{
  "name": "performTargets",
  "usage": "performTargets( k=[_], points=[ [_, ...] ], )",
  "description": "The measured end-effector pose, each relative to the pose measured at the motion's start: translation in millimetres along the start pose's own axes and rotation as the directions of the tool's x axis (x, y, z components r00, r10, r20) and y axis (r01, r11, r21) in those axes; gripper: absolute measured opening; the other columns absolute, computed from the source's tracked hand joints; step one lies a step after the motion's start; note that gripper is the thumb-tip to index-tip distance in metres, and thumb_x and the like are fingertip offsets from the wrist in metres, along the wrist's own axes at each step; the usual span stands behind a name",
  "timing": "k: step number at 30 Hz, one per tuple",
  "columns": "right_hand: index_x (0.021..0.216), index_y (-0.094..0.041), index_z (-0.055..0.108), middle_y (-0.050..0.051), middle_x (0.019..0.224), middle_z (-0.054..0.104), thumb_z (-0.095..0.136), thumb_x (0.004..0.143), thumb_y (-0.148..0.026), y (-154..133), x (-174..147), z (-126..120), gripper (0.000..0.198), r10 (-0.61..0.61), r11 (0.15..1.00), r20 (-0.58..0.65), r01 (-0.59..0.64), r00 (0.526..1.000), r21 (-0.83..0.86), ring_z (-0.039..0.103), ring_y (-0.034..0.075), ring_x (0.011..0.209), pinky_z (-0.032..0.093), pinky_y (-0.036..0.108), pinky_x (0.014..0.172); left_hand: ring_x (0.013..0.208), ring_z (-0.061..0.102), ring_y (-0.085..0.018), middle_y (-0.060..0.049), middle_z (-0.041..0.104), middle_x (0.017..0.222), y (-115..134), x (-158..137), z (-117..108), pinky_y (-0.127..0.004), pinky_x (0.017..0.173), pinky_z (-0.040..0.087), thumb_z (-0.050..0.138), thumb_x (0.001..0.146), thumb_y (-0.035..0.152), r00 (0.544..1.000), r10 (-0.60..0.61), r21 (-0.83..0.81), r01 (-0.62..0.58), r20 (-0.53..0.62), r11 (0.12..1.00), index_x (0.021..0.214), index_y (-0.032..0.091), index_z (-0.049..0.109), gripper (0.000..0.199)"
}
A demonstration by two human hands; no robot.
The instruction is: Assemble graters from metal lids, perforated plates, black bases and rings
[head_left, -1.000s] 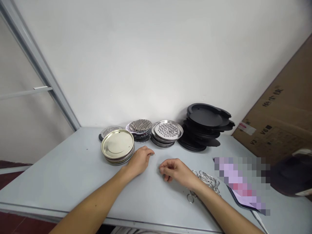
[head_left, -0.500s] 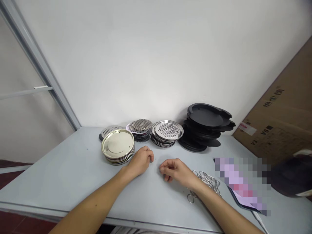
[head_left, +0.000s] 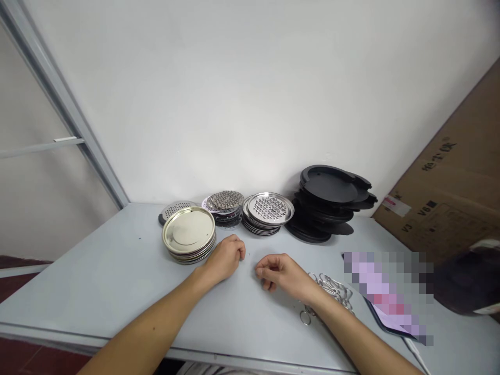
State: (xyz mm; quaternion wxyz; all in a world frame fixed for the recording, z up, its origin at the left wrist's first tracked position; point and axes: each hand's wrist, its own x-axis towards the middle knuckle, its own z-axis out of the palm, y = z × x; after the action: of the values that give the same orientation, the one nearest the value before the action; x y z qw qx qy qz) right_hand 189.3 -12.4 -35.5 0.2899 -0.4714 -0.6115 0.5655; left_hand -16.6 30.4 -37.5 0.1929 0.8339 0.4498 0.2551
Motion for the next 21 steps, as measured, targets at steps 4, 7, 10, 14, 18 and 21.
performTargets(
  k=[4,7,10,14,18,21],
  points=[
    [0.082,-0.013,0.068,0.001,0.060,0.061,0.064,0.078,-0.036,0,0,0,0.023,0.001,1.000,0.003,-0.001,1.000,0.001,0.057,0.012,0.054,0.048,0.023,0.053,0.082,0.060,-0.015,-0.003,0.062,0.088,2,0,1,-0.027,0.077,0.046,0.043,0.082,0.004,1.000,0.004,0.020,-0.004,-0.019,1.000,0.082,0.019,0.063,0.025],
    [0.082,-0.013,0.067,0.001,0.060,0.062,0.064,0.079,-0.036,0,0,0,0.023,-0.001,1.000,0.009,0.001,1.000,0.006,0.057,0.012,0.055,0.048,0.023,0.053,0.082,0.060,-0.016,-0.003,0.063,0.092,9,-1,-2,-0.027,0.076,0.045,0.047,0.087,0.011,0.998,0.013,0.102,-0.007,-0.054,0.995,0.094,0.020,0.063,0.020],
    [0.082,-0.013,0.067,0.001,0.061,0.061,0.064,0.079,-0.036,2,1,-1,0.023,-0.007,1.000,0.012,0.007,1.000,0.010,0.057,0.012,0.055,0.049,0.023,0.053,0.077,0.059,-0.016,-0.003,0.063,0.088,19,-3,-13,-0.027,0.071,0.043,0.050,0.090,0.022,0.991,0.033,0.277,0.006,-0.133,0.961,0.092,0.020,0.062,0.013],
    [0.081,-0.013,0.067,0.000,0.061,0.060,0.064,0.079,-0.037,4,1,-1,0.024,-0.006,1.000,0.006,0.006,1.000,0.005,0.057,0.012,0.055,0.049,0.023,0.053,0.079,0.057,-0.018,-0.004,0.061,0.083,26,-5,-39,-0.028,0.068,0.040,0.050,0.092,0.029,0.940,-0.029,0.472,0.198,-0.341,0.859,0.085,0.019,0.059,0.016],
    [0.082,-0.014,0.068,0.000,0.061,0.061,0.064,0.079,-0.037,3,1,-1,0.024,-0.002,1.000,0.007,0.002,1.000,-0.011,0.058,0.012,0.055,0.048,0.024,0.053,0.083,0.059,-0.023,-0.006,0.062,0.087,21,-6,-57,-0.029,0.065,0.039,0.055,0.089,0.036,0.885,-0.164,0.541,0.403,-0.435,0.738,0.090,0.018,0.057,0.018],
    [0.082,-0.014,0.068,0.000,0.060,0.061,0.064,0.078,-0.037,2,0,-1,0.024,0.003,1.000,0.002,-0.003,1.000,-0.013,0.058,0.013,0.056,0.049,0.024,0.053,0.085,0.060,-0.025,-0.008,0.063,0.090,19,-7,-61,-0.030,0.062,0.039,0.054,0.089,0.040,0.864,-0.254,0.558,0.480,-0.435,0.677,0.094,0.016,0.058,0.025]
  ],
)
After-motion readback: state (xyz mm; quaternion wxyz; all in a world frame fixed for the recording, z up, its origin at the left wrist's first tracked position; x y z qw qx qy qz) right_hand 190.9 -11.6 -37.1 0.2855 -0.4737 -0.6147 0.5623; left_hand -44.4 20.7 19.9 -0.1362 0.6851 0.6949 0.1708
